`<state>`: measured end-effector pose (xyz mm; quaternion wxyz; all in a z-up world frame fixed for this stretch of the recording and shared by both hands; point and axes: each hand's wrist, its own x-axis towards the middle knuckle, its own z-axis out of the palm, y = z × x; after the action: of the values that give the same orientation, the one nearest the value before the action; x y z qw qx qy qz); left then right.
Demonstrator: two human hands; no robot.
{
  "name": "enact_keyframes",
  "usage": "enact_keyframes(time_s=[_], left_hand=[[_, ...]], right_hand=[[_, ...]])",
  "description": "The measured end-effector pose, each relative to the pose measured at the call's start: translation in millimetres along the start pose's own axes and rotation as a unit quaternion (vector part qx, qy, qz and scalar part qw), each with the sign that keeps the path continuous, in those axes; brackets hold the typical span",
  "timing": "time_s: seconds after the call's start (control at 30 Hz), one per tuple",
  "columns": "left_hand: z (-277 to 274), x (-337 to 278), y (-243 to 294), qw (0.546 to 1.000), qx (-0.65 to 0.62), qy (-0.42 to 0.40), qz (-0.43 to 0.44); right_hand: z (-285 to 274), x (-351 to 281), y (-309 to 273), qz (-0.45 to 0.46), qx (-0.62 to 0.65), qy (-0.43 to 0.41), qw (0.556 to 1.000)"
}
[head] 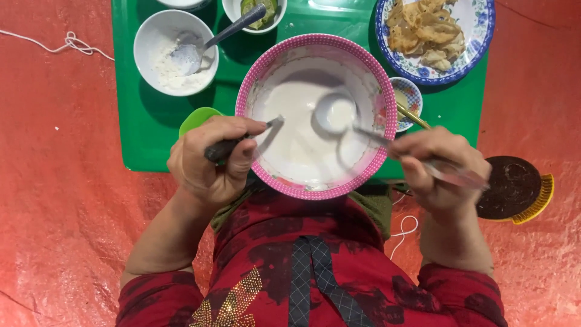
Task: Preparing batter in a bowl and cooking small round pastries in a specialized pan on a low table.
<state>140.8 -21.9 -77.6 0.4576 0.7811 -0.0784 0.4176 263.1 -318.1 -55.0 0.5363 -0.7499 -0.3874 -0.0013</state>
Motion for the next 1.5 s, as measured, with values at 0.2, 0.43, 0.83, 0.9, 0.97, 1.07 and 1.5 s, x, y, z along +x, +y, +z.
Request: enact_keyframes(time_s=[0.2, 0.43, 0.83, 0.9, 0.97, 1.07, 1.5], left_hand=[[2, 5, -1, 0.994, 0.052, -0.07, -0.065], [-17, 10, 2, 0.99, 0.064, -0.077, -0.101], [-32, -30, 1, 0.99, 0.072, 0.076, -0.097], [-33, -29, 0, 0.989, 0.059, 0.074, -0.111], [-32, -29, -2, 0.989, 0.045, 0.071, -0.125], [-28, -27, -8, 0.993, 0.048, 0.045, -0.1], [-24, -9, -12, 0.994, 0.05, -0.024, -0.097]], right_hand=[[-3, -22, -8, 0.069, 0.079, -0.052, 0.993], [-2, -23, -5, 0.014, -0.029, -0.007, 0.999], [38, 15, 16, -0.122, 0.04, -0.154, 0.98], [18, 11, 17, -0.07, 0.086, -0.172, 0.979], [-2, 7, 12, -0.018, 0.13, -0.189, 0.973], [-26, 8, -7, -0.011, 0.035, -0.169, 0.985], [-20, 76, -11, -0.186, -0.149, -0.388, 0.89]])
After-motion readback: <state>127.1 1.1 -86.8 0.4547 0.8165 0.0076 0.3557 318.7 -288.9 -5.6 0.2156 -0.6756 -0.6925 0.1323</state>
